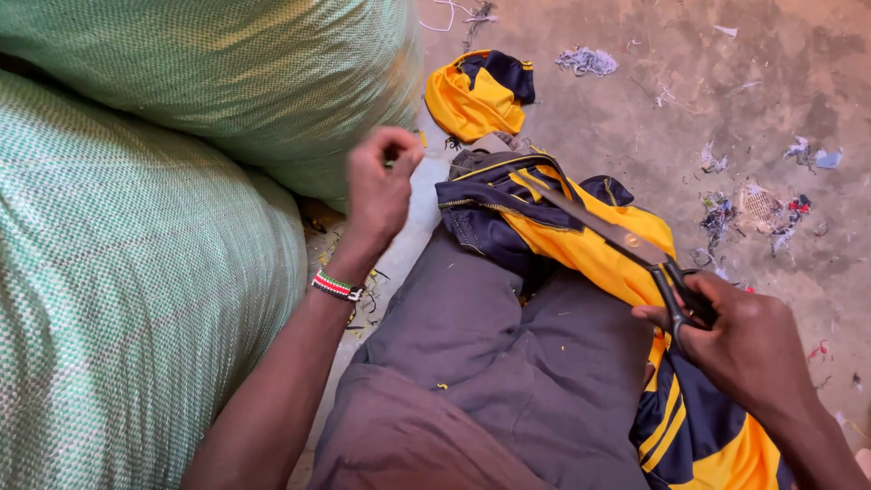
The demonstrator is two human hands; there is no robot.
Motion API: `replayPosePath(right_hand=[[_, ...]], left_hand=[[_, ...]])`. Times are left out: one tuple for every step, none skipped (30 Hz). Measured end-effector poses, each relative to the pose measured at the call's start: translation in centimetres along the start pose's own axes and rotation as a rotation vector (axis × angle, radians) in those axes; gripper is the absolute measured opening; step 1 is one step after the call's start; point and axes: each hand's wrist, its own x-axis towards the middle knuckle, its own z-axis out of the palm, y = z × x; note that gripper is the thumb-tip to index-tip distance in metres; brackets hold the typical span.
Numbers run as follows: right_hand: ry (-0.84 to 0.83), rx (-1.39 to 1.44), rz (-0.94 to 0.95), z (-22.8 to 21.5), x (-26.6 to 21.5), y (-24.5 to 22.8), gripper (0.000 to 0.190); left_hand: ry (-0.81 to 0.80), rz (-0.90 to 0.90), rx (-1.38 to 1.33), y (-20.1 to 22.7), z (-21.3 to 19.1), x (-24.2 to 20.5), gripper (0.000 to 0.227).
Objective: Trimming excess fabric and loose threads from sports jerseys using tailor's shears
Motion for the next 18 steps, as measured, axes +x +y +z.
replayPosePath(right_hand=[[0.004, 0.0, 0.047, -0.4, -0.1, -0.2, 0.046], [0.003, 0.0, 0.05, -0.4, -0.2, 0.0, 0.046], [0.014, 0.028, 0.081, -0.4, -0.3, 0.2, 0.048], [0.025, 0.056, 0.111, -0.4, -0.5, 0.3, 0.051], [0.023, 0.058, 0.118, 0.0, -0.6, 0.6, 0.051], [0.033, 0.071, 0.136, 0.4, -0.7, 0.9, 0.052], [0.046, 0.082, 0.153, 0.7, -0.7, 1.3, 0.054], [0.046, 0.081, 0.159, 0.8, -0.8, 1.2, 0.054], [0.06, 0.165, 0.19, 0.8, -0.9, 1.1, 0.05], [0.075, 0.249, 0.221, 0.9, -1.1, 1.1, 0.046], [0.078, 0.247, 0.225, 0.8, -0.9, 0.7, 0.046], [0.092, 0.342, 0.198, 0.8, -0.8, 0.3, 0.037], [0.103, 0.435, 0.168, 0.7, -0.8, 0.0, 0.029], [0.102, 0.429, 0.17, 1.5, -0.5, 0.1, 0.029], [0.104, 0.453, 0.118, 2.4, 0.1, 0.1, 0.037], [0.106, 0.476, 0.065, 3.4, 0.8, 0.0, 0.046], [0.106, 0.475, 0.066, 5.4, 1.6, 0.9, 0.046], [0.161, 0.513, 0.098, 7.4, 2.4, 1.7, 0.046]], left_hand=[[0.186, 0.215, 0.349, -1.1, -0.8, 0.4, 0.038], [0.184, 0.214, 0.349, -0.7, -1.1, 0.0, 0.038], [0.156, 0.171, 0.343, -0.3, -1.4, -0.2, 0.037], [0.128, 0.127, 0.337, 0.1, -1.7, -0.5, 0.036], [0.121, 0.125, 0.338, 0.5, -1.2, -1.0, 0.036], [0.069, 0.188, 0.313, 0.8, -0.7, -1.6, 0.032], [0.019, 0.253, 0.284, 1.2, -0.1, -2.1, 0.028], [0.013, 0.252, 0.282, 1.6, 0.4, -3.0, 0.028], [-0.042, 0.072, 0.444, 2.0, 0.9, -3.9, 0.03], [-0.1, -0.109, 0.604, 2.4, 1.4, -4.8, 0.066], [-0.103, -0.107, 0.6, 2.2, 1.7, -5.1, 0.066], [-0.217, -0.144, 0.604, 2.1, 2.0, -5.4, 0.065], [-0.329, -0.186, 0.604, 1.9, 2.4, -5.9, 0.064], [-0.331, -0.188, 0.598, 0.6, 3.0, -6.0, 0.064], [-0.306, -0.013, 0.548, -0.7, 3.6, -5.7, 0.049], [-0.28, 0.162, 0.496, -2.0, 4.2, -5.5, 0.034], [-0.281, 0.161, 0.495, -1.1, 4.6, -4.5, 0.034], [-0.386, 0.104, 0.404, -0.3, 5.0, -3.6, 0.042]])
